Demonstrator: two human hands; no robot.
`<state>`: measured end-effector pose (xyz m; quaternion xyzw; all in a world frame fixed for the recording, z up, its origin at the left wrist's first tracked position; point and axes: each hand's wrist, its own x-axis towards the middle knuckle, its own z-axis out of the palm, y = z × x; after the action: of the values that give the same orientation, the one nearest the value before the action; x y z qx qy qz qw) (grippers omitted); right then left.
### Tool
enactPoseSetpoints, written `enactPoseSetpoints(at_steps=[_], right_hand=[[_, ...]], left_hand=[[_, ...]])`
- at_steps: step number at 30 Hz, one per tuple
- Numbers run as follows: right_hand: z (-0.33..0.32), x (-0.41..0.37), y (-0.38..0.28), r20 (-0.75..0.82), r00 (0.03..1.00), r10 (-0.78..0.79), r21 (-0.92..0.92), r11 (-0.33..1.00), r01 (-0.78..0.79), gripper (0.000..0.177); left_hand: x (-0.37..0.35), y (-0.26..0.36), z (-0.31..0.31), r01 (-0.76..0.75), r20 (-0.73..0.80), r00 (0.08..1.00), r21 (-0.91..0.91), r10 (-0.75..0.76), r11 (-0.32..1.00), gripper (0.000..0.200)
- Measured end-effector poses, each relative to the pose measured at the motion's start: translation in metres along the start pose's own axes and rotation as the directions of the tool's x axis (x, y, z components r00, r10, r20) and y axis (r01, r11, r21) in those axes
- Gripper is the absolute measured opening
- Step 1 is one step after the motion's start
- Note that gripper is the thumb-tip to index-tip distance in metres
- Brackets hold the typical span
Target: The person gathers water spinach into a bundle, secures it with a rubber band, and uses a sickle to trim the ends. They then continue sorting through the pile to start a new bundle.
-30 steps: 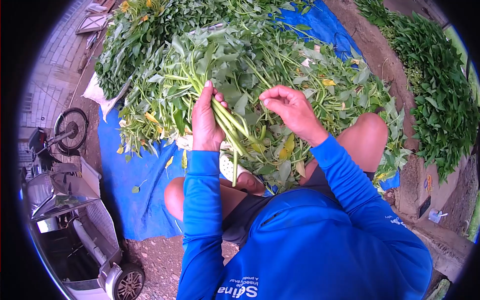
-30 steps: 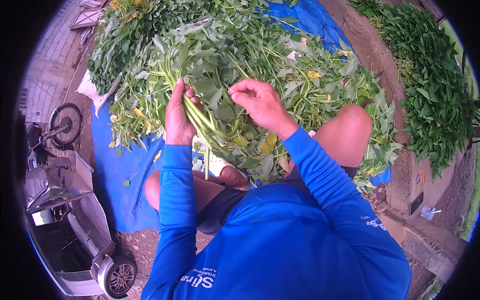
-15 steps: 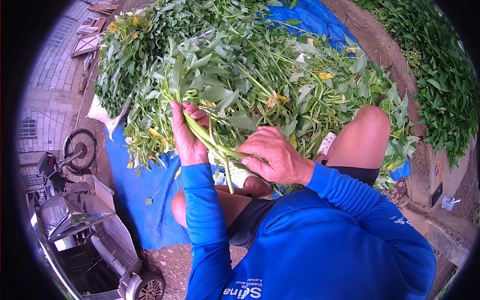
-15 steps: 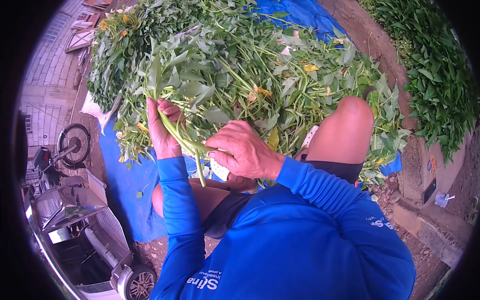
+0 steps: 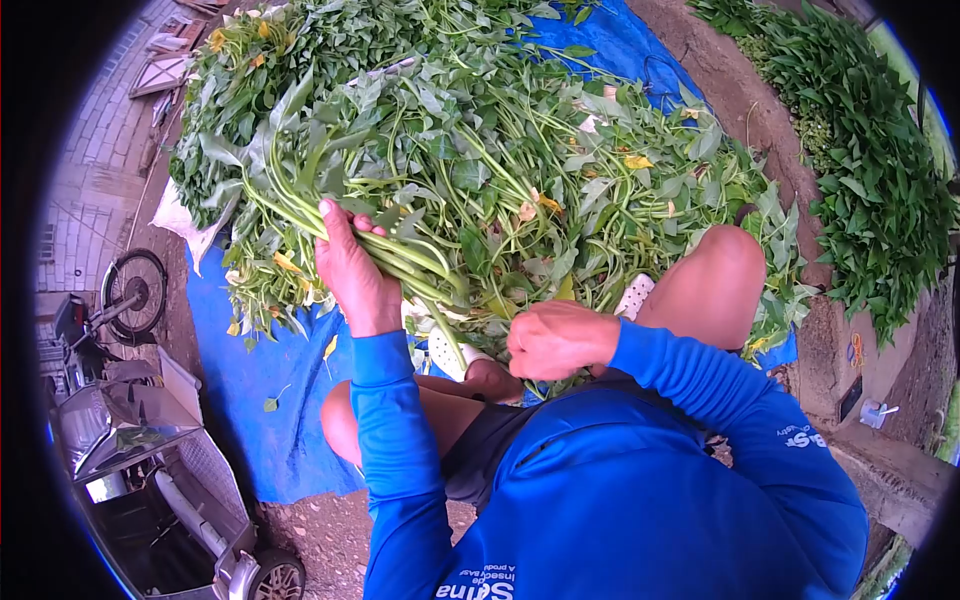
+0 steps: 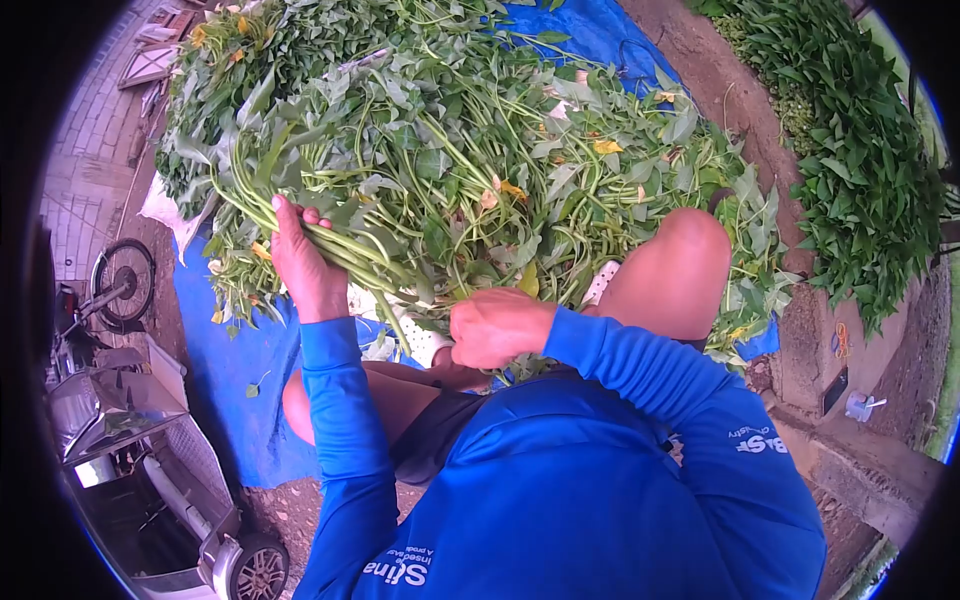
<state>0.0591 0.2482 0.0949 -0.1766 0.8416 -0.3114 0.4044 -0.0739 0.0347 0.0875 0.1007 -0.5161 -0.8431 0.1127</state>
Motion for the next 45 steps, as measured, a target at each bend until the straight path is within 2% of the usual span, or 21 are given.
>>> enactPoseSetpoints(at_steps=[1, 3, 4, 5, 6, 7, 8, 9, 10, 15, 18, 19, 22, 23, 24, 27, 30, 33, 36, 41, 45], right_hand=[[0.005, 0.001, 0.004, 0.165, 0.984, 0.064, -0.198, 0.98, -0.03, 0.03], [-0.006, -0.001, 0.042, 0.043, 0.948, 0.315, -0.389, 0.879, -0.275, 0.026], [-0.017, 0.007, 0.078, -0.158, 0.899, 0.408, -0.292, 0.851, -0.437, 0.027], [-0.018, 0.013, 0.124, -0.453, 0.824, 0.342, -0.408, 0.742, -0.532, 0.03], [-0.037, 0.013, 0.127, -0.531, 0.762, 0.37, -0.374, 0.704, -0.603, 0.033], [-0.041, 0.031, 0.152, -0.64, 0.717, 0.276, -0.215, 0.832, -0.512, 0.029], [-0.049, 0.049, 0.158, -0.65, 0.715, 0.258, 0.007, 0.943, -0.334, 0.028], [-0.057, 0.072, 0.158, -0.665, 0.707, 0.24, 0.224, 0.967, -0.118, 0.027], [-0.058, 0.098, 0.161, -0.713, 0.663, 0.227, 0.226, 0.97, -0.089, 0.027], [-0.07, 0.185, 0.167, -0.737, 0.566, 0.368, 0.295, 0.93, -0.221, 0.04], [-0.088, 0.204, 0.164, -0.73, 0.607, 0.314, 0.23, 0.949, -0.214, 0.044], [-0.098, 0.206, 0.163, -0.675, 0.664, 0.321, 0.228, 0.947, -0.226, 0.043], [-0.123, 0.205, 0.148, -0.718, 0.656, 0.232, 0.2, 0.972, -0.125, 0.048], [-0.134, 0.197, 0.138, -0.631, 0.702, 0.33, 0.389, 0.917, -0.081, 0.046], [-0.145, 0.175, 0.12, -0.566, 0.738, 0.368, 0.537, 0.843, -0.008, 0.031], [-0.156, 0.132, 0.102, -0.496, 0.81, 0.313, 0.803, 0.519, 0.292, 0.014], [-0.154, 0.094, 0.094, -0.548, 0.796, 0.257, 0.78, 0.502, 0.375, 0.017], [-0.147, 0.063, 0.081, -0.6, 0.791, 0.119, 0.782, 0.293, 0.55, 0.018], [-0.137, 0.074, 0.083, -0.639, 0.736, 0.224, 0.733, 0.467, 0.494, 0.025], [-0.136, 0.058, 0.089, -0.595, 0.779, 0.198, 0.796, 0.283, 0.535, 0.027], [-0.133, 0.046, 0.085, -0.578, 0.802, 0.148, 0.811, 0.216, 0.544, 0.035]], left_hand=[[0.005, 0.011, -0.003, 0.019, -0.018, 1.0, -0.003, -0.019, 1.0, 0.033], [0.012, 0.037, -0.009, 0.051, -0.025, 0.998, 0.011, -0.051, 0.999, 0.032], [0.012, 0.045, -0.012, 0.074, -0.01, 0.997, -0.008, -0.074, 0.997, 0.031], [0.007, 0.051, -0.011, 0.091, -0.009, 0.996, -0.009, -0.091, 0.996, 0.031], [0.003, 0.055, -0.01, 0.108, -0.002, 0.994, -0.007, -0.108, 0.994, 0.031], [0.002, 0.054, -0.009, 0.113, 0.009, 0.994, 0.005, -0.113, 0.994, 0.031], [0.0, 0.052, -0.009, 0.12, 0.023, 0.992, 0.02, -0.12, 0.993, 0.031], [-0.001, 0.05, -0.007, 0.125, 0.041, 0.991, 0.037, -0.126, 0.992, 0.031], [-0.003, 0.049, -0.003, 0.124, 0.048, 0.991, 0.035, -0.126, 0.992, 0.031], [-0.003, 0.037, 0.0, 0.164, 0.067, 0.983, 0.087, -0.17, 0.983, 0.031], [-0.011, 0.039, 0.004, 0.173, 0.054, 0.982, 0.14, -0.182, 0.975, 0.032], [-0.01, 0.04, 0.002, 0.176, 0.051, 0.981, 0.142, -0.185, 0.974, 0.03], [-0.008, 0.044, -0.005, 0.171, 0.037, 0.983, 0.137, -0.178, 0.976, 0.029], [-0.006, 0.045, -0.007, 0.165, 0.033, 0.985, 0.13, -0.171, 0.978, 0.029], [-0.006, 0.047, -0.007, 0.163, 0.028, 0.985, 0.134, -0.169, 0.977, 0.03], [-0.006, 0.051, -0.007, 0.169, 0.022, 0.985, 0.142, -0.173, 0.975, 0.031], [-0.006, 0.049, -0.006, 0.169, 0.043, 0.983, 0.14, -0.176, 0.976, 0.031], [-0.006, 0.046, -0.002, 0.159, 0.074, 0.983, 0.125, -0.169, 0.979, 0.029], [-0.009, 0.037, -0.002, 0.179, 0.097, 0.976, 0.135, -0.193, 0.975, 0.028], [-0.017, 0.038, 0.0, 0.208, 0.113, 0.968, 0.15, -0.226, 0.966, 0.027], [-0.017, 0.027, -0.004, 0.202, 0.121, 0.967, 0.168, -0.224, 0.965, 0.026]])
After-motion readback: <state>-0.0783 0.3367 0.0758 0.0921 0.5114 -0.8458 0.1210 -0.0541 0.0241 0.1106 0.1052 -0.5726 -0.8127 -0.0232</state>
